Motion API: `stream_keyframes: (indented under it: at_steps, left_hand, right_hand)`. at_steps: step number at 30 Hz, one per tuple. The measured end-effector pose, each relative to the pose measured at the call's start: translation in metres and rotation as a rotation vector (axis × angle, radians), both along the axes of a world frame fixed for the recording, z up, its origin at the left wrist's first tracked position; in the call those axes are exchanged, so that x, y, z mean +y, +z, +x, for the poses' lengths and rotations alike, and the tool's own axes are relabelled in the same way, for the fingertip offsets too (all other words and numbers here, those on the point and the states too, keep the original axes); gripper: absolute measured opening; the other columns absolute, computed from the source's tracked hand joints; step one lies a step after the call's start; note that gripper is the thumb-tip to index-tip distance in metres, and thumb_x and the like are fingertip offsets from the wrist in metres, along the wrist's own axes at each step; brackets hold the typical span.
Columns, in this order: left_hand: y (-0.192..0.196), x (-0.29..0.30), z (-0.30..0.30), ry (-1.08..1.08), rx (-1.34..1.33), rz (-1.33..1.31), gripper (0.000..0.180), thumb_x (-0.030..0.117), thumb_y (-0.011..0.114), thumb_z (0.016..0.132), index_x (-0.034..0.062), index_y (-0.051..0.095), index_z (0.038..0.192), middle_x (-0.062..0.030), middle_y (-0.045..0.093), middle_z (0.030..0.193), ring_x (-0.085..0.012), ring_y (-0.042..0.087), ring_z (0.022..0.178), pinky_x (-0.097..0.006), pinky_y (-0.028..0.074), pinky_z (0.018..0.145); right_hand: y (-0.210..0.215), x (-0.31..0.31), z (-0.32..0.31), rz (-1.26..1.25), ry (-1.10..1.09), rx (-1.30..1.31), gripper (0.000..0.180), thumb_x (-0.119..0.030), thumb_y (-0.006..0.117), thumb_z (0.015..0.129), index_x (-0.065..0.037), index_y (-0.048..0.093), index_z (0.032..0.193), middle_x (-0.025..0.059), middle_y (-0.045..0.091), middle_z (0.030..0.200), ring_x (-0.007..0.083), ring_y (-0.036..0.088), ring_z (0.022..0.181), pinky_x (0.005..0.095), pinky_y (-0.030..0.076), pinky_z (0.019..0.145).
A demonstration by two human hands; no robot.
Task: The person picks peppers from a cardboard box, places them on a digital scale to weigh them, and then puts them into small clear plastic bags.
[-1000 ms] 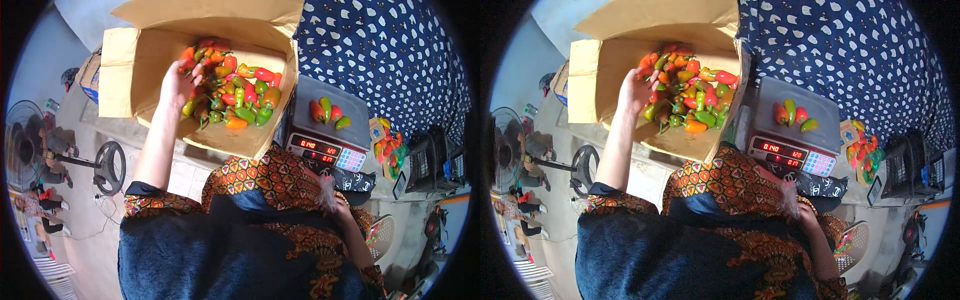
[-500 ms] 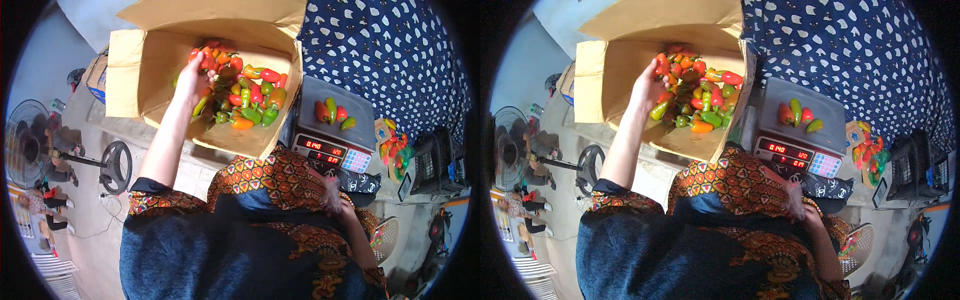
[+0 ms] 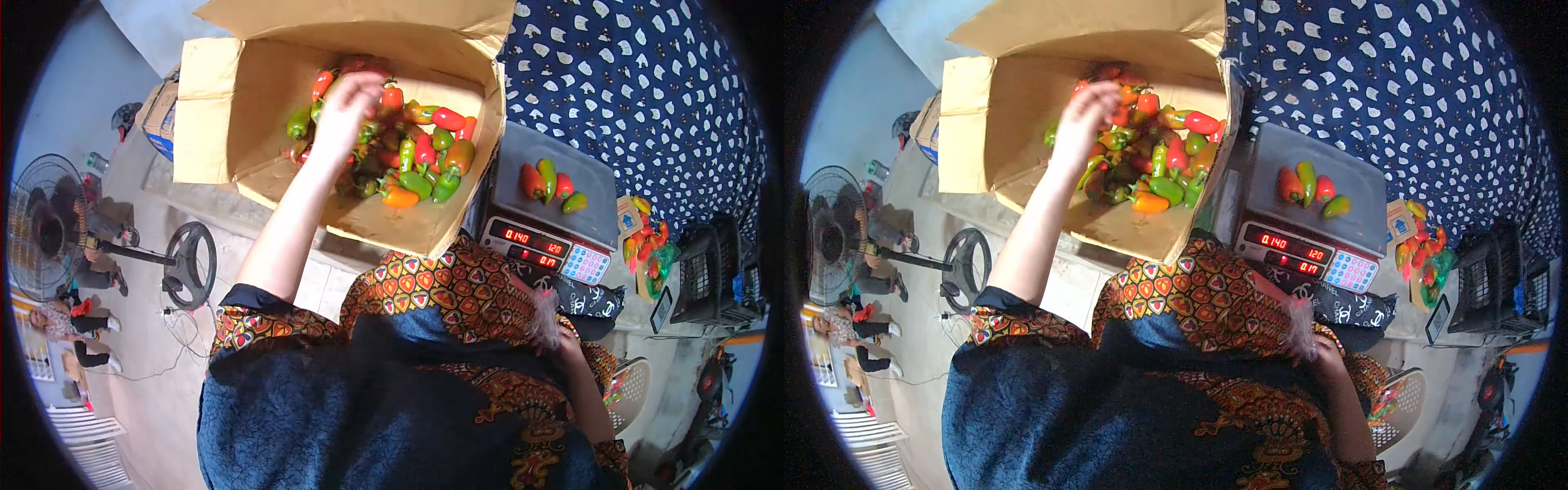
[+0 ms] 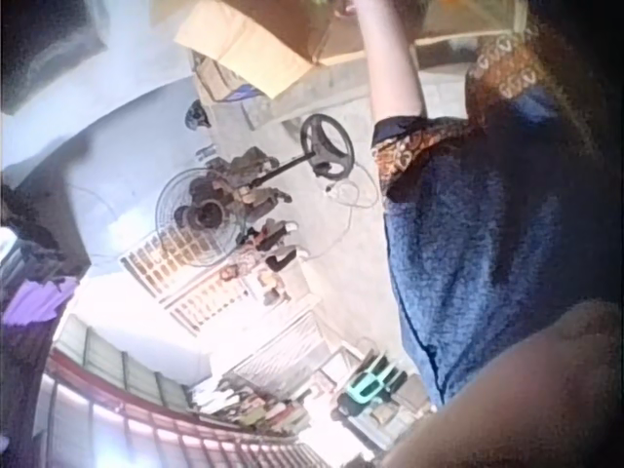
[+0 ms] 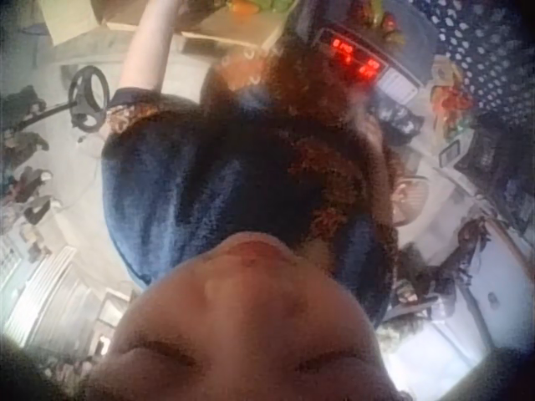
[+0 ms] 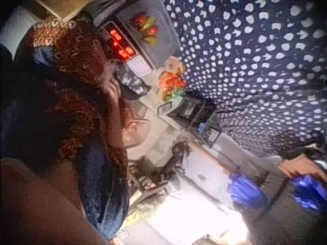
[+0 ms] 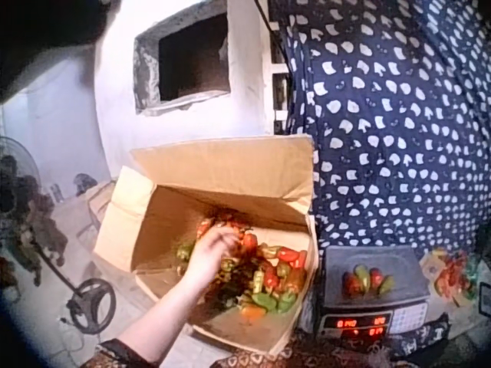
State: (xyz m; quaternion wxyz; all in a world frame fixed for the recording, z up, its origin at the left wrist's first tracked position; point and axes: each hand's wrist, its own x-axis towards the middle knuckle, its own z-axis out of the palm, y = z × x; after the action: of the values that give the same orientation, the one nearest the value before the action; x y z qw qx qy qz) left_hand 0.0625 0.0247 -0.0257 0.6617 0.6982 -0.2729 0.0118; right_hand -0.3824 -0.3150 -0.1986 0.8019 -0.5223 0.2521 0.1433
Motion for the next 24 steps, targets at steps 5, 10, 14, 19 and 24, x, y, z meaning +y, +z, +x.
stream_keyframes:
  at_steps: [5, 10, 14, 19, 24]
  left_hand:
    - [-0.03, -0.007, -0.047, -0.202, -0.549, 1.457, 0.049, 0.04, 0.066, 0.079, 0.004, 0.057, 0.11, -0.0164, 0.058, 0.115, -0.0304, 0.059, 0.104, -0.04, 0.046, 0.089]
    - [-0.05, -0.008, -0.058, -0.219, -0.387, 1.456, 0.051, 0.037, 0.067, 0.077, -0.0002, 0.055, 0.108, -0.0211, 0.059, 0.108, -0.0359, 0.061, 0.097, -0.045, 0.048, 0.083]
    - [-0.049, -0.001, -0.06, -0.212, -0.411, 1.443, 0.045, 0.027, 0.067, 0.075, 0.002, 0.055, 0.11, -0.0196, 0.061, 0.102, -0.0352, 0.062, 0.092, -0.045, 0.049, 0.08]
    - [-0.046, 0.006, -0.057, -0.313, -0.392, 1.211, 0.032, 0.017, 0.064, 0.078, 0.005, 0.057, 0.107, -0.0164, 0.064, 0.097, -0.0331, 0.062, 0.09, -0.044, 0.049, 0.078]
    - [-0.005, 0.025, -0.055, -0.349, -0.197, 0.727, 0.018, 0.003, 0.058, 0.083, 0.0026, 0.059, 0.101, -0.0061, 0.062, 0.083, -0.0132, 0.058, 0.079, -0.028, 0.047, 0.075]
  right_hand:
    - [0.01, 0.006, 0.001, -0.118, 0.007, 0.013, 0.027, -0.016, 0.051, 0.088, 0.004, 0.062, 0.102, 0.0137, 0.066, 0.093, 0.0197, 0.064, 0.074, 0.0318, 0.052, 0.065]
    - [0.006, 0.004, 0.003, -0.118, 0.031, 0.012, 0.027, -0.017, 0.051, 0.088, 0.002, 0.062, 0.102, 0.0122, 0.066, 0.092, 0.0191, 0.063, 0.071, 0.0309, 0.051, 0.063]
    - [0.006, 0.005, 0.0, -0.087, 0.006, 0.015, 0.027, -0.018, 0.052, 0.088, 0.003, 0.062, 0.102, 0.0129, 0.066, 0.095, 0.0201, 0.064, 0.076, 0.0306, 0.052, 0.064]
    - [0.004, 0.005, 0.001, -0.059, 0.019, -0.034, 0.028, -0.018, 0.052, 0.088, 0.003, 0.062, 0.103, 0.0136, 0.065, 0.097, 0.0203, 0.063, 0.079, 0.0307, 0.051, 0.064]
    - [0.003, 0.007, -0.002, -0.048, -0.013, -0.002, 0.028, -0.018, 0.052, 0.089, 0.004, 0.062, 0.103, 0.0132, 0.066, 0.092, 0.0202, 0.064, 0.075, 0.0309, 0.052, 0.064]
